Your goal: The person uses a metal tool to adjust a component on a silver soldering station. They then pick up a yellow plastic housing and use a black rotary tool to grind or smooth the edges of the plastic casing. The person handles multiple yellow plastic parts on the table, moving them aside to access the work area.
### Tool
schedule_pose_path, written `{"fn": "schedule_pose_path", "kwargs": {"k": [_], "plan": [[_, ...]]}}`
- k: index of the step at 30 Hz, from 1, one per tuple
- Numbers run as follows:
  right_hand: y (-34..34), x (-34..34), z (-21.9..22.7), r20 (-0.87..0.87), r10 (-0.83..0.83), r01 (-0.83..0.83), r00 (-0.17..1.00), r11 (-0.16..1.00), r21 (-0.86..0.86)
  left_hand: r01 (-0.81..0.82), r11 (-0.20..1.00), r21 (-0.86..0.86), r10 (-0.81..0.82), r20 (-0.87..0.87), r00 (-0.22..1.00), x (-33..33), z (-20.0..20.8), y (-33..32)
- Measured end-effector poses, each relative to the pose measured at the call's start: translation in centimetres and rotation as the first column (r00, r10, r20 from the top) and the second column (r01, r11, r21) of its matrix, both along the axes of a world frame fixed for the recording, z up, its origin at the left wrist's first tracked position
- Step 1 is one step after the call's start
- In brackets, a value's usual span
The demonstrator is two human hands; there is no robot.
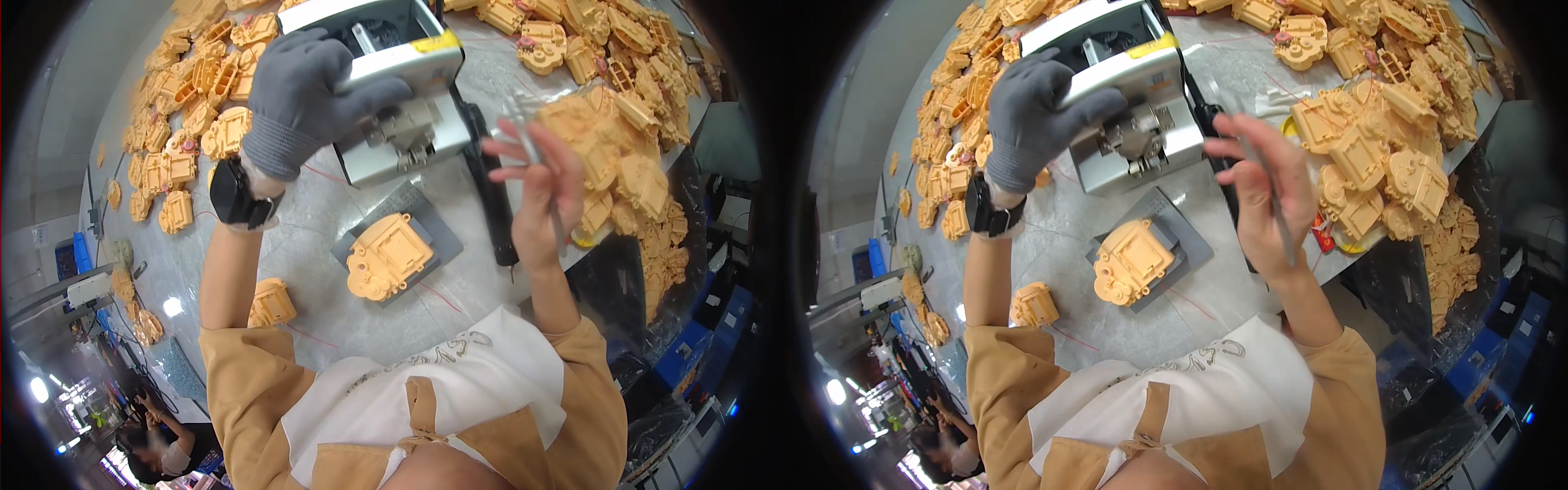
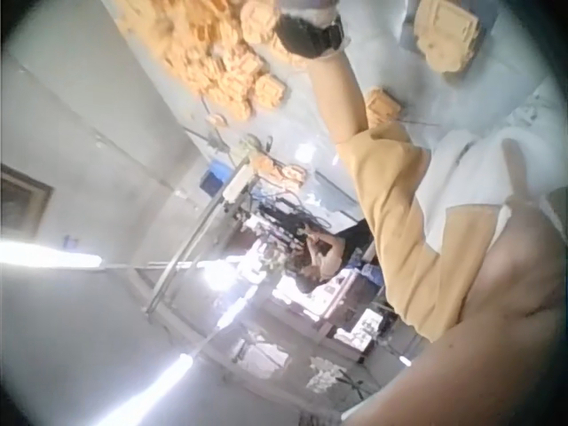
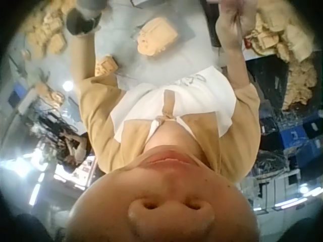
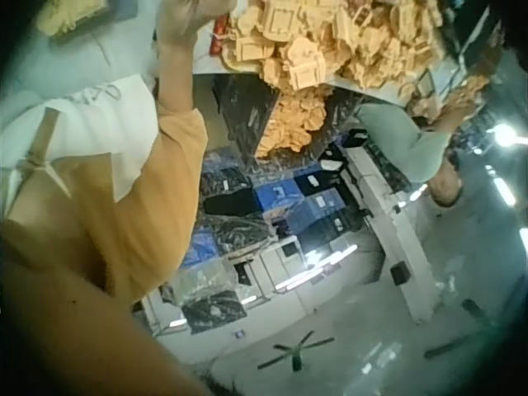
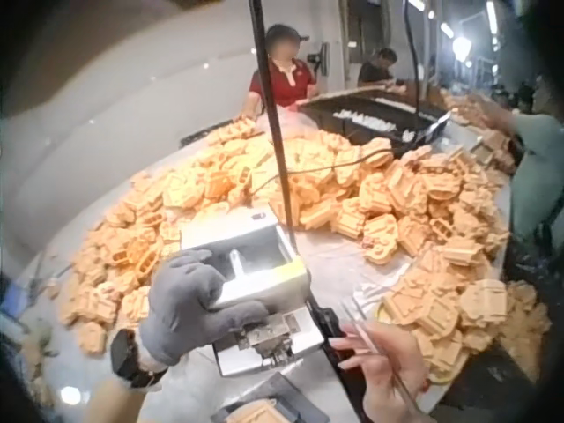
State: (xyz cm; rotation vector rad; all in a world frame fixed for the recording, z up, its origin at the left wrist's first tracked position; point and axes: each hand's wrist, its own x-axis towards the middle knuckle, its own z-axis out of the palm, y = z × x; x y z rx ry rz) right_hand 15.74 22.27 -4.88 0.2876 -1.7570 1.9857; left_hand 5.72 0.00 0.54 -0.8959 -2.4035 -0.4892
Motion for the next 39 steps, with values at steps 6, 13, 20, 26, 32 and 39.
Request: {"fn": "schedule_pose_path", "kwargs": {"k": [6,13,20,26,32,39], "plan": [[0.6,-10.4,3.5,-0.42,0.107,0.129,0.901,0.858,0.497,-0.039,0.999,0.023,0.04,-0.045,0.998,1.1,-0.4,0.7],[-3.7,-14.4,8.1,-0.336,0.319,0.161,0.886,0.467,0.869,-0.018,0.993,0.12,0.02,-0.016,1.0,1.5,-1.0,-0.6],[-3.6,-14.7,7.0,-0.375,0.394,0.178,0.839,0.453,0.874,-0.033,0.992,0.121,0.038,-0.04,0.998,1.5,-1.5,-0.5],[-3.4,-13.9,7.3,-0.414,0.355,0.082,0.838,0.669,0.739,-0.175,0.984,0.018,0.169,0.178,0.969,1.9,-0.9,-1.1],[2.3,-9.6,6.8,-0.301,0.231,-0.162,0.925,0.958,0.237,-0.228,0.97,0.087,0.194,0.294,0.936,0.9,0.7,-0.7],[2.7,-2.5,3.7,0.043,0.302,-0.304,0.952,0.951,0.056,-0.492,0.866,0.092,0.365,0.557,0.746,0.6,3.1,-2.0]]}}
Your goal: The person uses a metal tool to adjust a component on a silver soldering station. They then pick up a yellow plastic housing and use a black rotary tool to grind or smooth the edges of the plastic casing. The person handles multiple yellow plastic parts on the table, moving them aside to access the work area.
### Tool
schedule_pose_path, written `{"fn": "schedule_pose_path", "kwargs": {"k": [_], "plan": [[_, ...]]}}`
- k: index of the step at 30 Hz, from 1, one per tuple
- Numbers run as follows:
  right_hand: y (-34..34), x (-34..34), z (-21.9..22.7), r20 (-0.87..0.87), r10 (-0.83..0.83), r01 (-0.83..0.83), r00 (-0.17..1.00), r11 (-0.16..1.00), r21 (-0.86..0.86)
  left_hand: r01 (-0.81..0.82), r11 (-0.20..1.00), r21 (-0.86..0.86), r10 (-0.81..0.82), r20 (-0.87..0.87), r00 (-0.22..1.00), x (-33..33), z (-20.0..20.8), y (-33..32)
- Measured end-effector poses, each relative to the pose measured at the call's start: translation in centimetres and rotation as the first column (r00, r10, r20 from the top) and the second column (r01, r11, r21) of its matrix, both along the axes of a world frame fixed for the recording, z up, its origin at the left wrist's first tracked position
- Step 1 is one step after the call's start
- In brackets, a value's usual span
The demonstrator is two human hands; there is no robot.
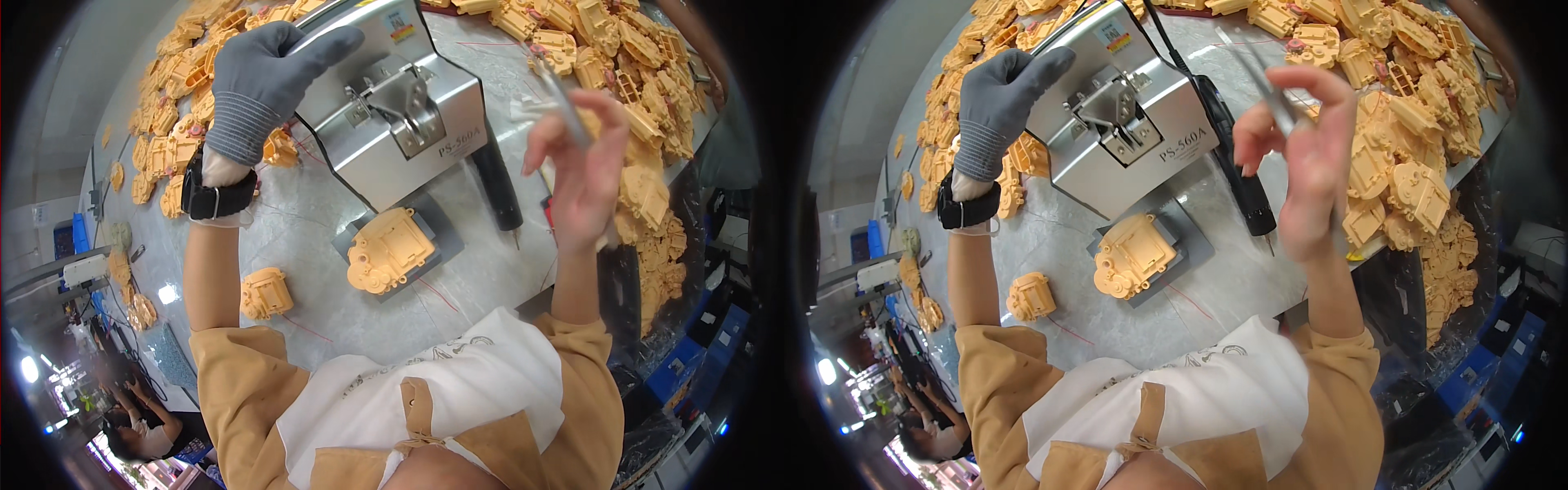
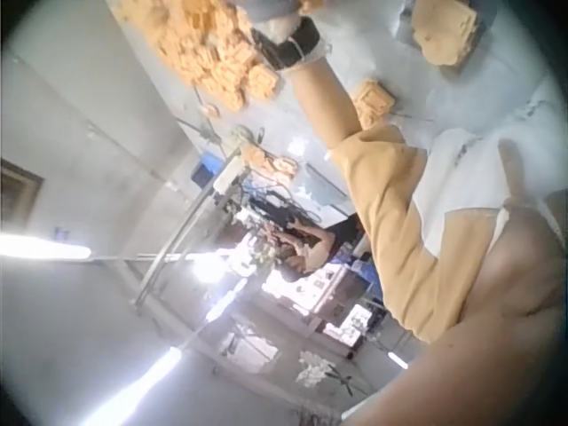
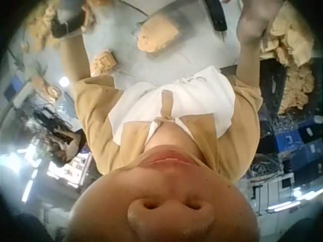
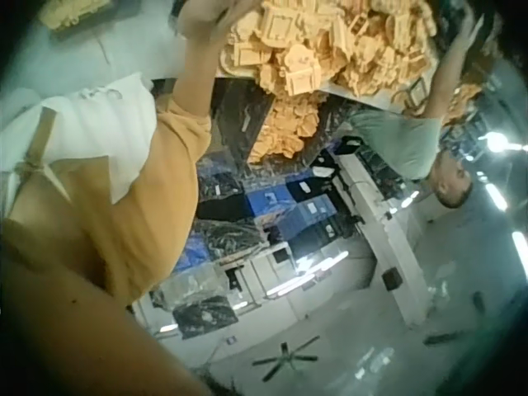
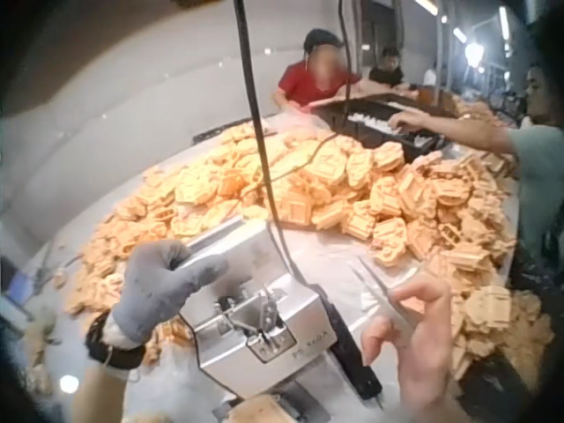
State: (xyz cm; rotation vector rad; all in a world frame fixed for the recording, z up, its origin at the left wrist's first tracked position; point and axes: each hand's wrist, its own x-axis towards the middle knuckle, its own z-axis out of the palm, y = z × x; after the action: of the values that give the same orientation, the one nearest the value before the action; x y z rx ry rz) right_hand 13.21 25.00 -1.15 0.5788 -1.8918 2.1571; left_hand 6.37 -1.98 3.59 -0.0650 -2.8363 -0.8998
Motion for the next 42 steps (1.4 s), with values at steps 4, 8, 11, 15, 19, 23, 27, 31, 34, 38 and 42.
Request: {"fn": "schedule_pose_path", "kwargs": {"k": [4,8,11,15,19,23,27,31,34,38,42], "plan": [[-1.8,1.0,0.0,-0.055,0.097,-0.093,0.994,0.993,0.072,-0.051,0.993,0.111,0.045,0.053,0.998,-1.9,-0.6,-2.6],[-2.3,0.8,1.6,-0.054,0.075,-0.065,0.996,0.985,0.162,-0.026,0.99,0.136,0.014,0.093,0.996,-2.9,-0.2,-3.1],[-3.2,0.2,2.4,-0.237,0.089,-0.018,0.967,0.957,0.288,-0.021,0.986,0.166,0.003,0.106,0.994,-3.2,-0.2,-3.4],[-4.4,-0.3,2.3,-0.344,0.155,-0.021,0.926,0.931,0.365,-0.027,0.977,0.21,0.01,0.082,0.997,-3.5,-0.6,-3.8],[-5.1,-0.9,2.7,-0.355,0.18,-0.027,0.917,0.919,0.393,-0.045,0.964,0.263,0.017,0.106,0.994,-3.5,-0.7,-3.6],[-6.1,-0.9,2.8,-0.335,0.148,0.021,0.93,0.892,0.452,-0.024,0.973,0.228,0.001,0.102,0.995,-3.5,-0.5,-3.7],[-7.1,-0.7,2.6,-0.382,0.112,0.101,0.917,0.863,0.495,-0.025,0.972,0.234,0.006,0.081,0.997,-3.8,-0.8,-3.9],[-8.5,-0.9,2.6,-0.418,0.041,0.181,0.907,0.86,0.477,0.064,0.97,0.233,-0.079,0.053,0.995,-4.9,-1.1,-5.3],[-9.2,-1.2,3.1,-0.406,-0.02,0.234,0.914,0.842,0.487,0.054,0.931,0.36,-0.081,0.061,0.995,-5.1,-1.5,-5.5],[-9.8,-1.4,3.4,-0.38,-0.063,0.257,0.923,0.835,0.486,-0.046,0.88,0.473,-0.028,0.149,0.988,-5.4,-1.6,-6.0],[-10.1,-1.8,2.6,-0.392,-0.118,0.276,0.913,0.883,0.379,-0.071,0.904,0.423,-0.003,0.17,0.985,-6.0,-1.8,-6.5]]}}
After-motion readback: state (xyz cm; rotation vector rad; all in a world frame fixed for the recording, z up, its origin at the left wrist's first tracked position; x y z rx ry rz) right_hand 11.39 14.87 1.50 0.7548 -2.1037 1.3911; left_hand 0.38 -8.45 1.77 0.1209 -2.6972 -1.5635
